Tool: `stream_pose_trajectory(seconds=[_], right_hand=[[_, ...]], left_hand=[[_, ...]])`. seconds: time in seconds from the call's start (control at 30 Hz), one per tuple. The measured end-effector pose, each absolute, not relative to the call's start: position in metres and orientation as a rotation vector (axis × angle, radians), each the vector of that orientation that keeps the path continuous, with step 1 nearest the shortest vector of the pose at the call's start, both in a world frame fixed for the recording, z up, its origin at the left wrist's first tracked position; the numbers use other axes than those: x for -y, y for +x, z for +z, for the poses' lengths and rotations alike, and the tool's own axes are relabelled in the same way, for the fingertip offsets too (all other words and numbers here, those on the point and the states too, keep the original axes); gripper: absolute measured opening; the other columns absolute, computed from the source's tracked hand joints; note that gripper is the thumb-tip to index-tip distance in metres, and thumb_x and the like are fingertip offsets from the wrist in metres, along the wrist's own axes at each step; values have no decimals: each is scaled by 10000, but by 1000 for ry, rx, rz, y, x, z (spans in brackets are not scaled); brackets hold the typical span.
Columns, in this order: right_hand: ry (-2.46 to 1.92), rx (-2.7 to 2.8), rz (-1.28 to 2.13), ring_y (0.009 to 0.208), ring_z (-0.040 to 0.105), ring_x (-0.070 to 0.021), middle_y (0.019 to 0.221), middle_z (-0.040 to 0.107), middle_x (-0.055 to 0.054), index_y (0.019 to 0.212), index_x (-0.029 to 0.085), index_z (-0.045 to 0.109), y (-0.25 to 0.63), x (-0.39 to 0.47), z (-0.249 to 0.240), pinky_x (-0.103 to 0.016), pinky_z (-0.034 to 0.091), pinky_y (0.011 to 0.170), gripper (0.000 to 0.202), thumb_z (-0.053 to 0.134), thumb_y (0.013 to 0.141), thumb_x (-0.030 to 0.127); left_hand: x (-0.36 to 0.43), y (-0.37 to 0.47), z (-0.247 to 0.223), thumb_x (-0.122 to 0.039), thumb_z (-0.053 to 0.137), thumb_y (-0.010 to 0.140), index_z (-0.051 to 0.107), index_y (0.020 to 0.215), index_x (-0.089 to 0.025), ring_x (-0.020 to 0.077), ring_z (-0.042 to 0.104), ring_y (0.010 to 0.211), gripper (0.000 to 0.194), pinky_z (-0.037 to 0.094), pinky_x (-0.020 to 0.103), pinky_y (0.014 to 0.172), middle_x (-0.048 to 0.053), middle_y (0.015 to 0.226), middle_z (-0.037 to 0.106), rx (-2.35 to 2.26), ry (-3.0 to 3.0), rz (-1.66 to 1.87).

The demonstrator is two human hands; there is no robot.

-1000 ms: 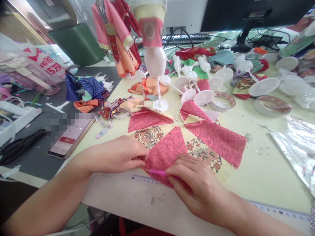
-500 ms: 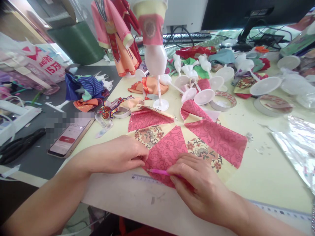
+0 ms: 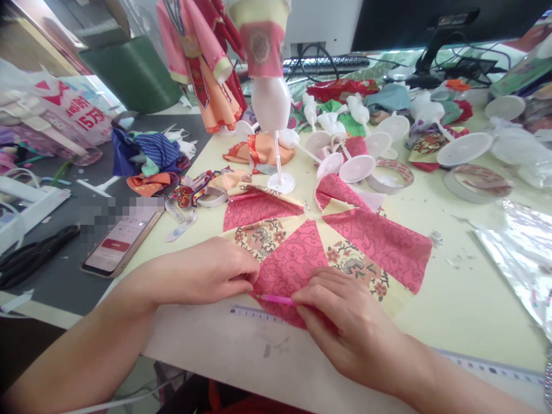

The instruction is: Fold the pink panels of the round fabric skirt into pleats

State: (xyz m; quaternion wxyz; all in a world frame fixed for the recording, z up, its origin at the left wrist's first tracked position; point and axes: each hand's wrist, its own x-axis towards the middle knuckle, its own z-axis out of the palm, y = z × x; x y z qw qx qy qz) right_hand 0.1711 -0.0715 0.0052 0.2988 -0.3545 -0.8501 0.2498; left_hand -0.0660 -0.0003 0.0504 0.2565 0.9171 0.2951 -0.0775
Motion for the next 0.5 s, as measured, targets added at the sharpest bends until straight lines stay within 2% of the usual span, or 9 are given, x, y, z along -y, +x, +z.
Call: stream_pose_trajectory(seconds=[0.5], right_hand=[[-938,2237,741,744,556,-162,814,575,-45,971,177,576,170,71,5,-292,439,634,181,447,898,73]], left_hand=[[0,-66,49,-161,504,793,507,625,-176,100,403,540,168,259,257,517,-32,588,504,-801,2511,-205]])
